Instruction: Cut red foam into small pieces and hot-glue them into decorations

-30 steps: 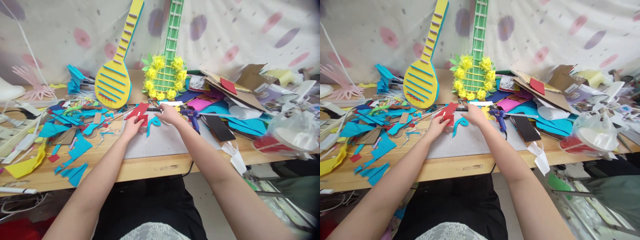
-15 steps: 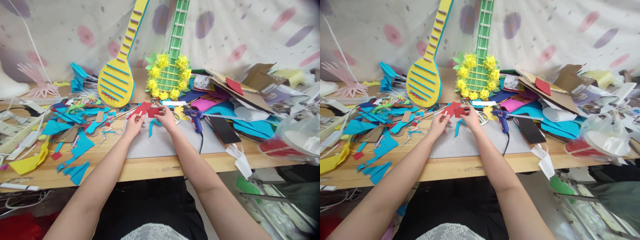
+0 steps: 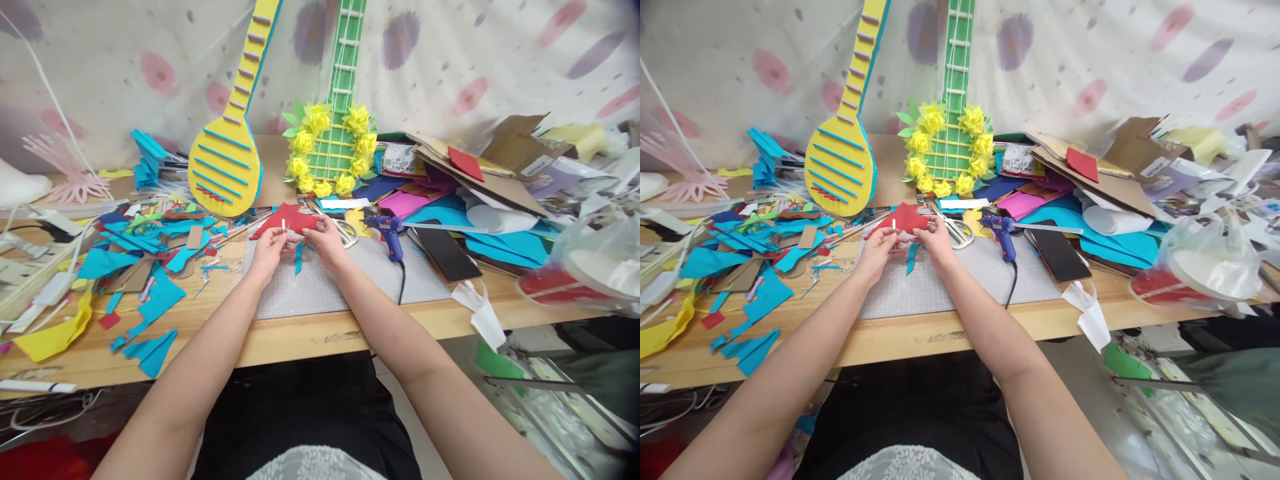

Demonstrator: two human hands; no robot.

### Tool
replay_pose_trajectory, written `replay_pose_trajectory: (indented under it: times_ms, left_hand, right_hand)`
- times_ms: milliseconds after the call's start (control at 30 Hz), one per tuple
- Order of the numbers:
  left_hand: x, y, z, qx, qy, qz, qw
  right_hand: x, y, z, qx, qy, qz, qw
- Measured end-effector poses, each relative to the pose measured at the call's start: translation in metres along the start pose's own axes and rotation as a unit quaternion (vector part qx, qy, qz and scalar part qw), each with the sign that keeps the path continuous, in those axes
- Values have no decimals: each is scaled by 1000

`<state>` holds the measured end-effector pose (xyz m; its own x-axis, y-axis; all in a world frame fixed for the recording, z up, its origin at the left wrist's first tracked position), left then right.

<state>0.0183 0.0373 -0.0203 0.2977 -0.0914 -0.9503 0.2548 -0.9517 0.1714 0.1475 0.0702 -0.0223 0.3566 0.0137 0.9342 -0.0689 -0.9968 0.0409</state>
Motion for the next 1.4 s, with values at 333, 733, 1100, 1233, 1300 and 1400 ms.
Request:
replay_pose_trajectory:
  times_ms: [333,733,1100,1233,1300,1400]
  left_hand:
    - [5,-3,0,53,-31,2,998]
    - [7,-5,4,0,-60,-16,998]
    - [4,-7,9,42,-275,-195,941]
    - [-2,-4,8,27,-337,-219,915]
    - [-7,0,6,11,-387,-239,891]
    - [-14,6,3,-8,-473,-268,839]
  right_hand:
    - [1,2,-2,8,17,-4,1000]
    - [1,3,-3,30,64,3,997]
    - [0,0,3,-6,203,59,977]
    - [-1,1,4,-3,208,41,977]
    - [0,2,3,-3,204,32,978]
    - [0,3,3,-7,201,26,979]
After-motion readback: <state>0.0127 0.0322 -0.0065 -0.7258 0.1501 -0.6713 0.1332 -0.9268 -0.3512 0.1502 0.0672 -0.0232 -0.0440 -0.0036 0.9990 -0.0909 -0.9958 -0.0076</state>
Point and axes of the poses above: each hand's wrist, its own y-axis away from the middle knuckle, its own z-axis out of the back of the hand, x = y × z, the point moved 5 cm from there along -y, towards the middle knuckle, and after that the axes turned 9 degrees about -x, right-handed, at the moved point
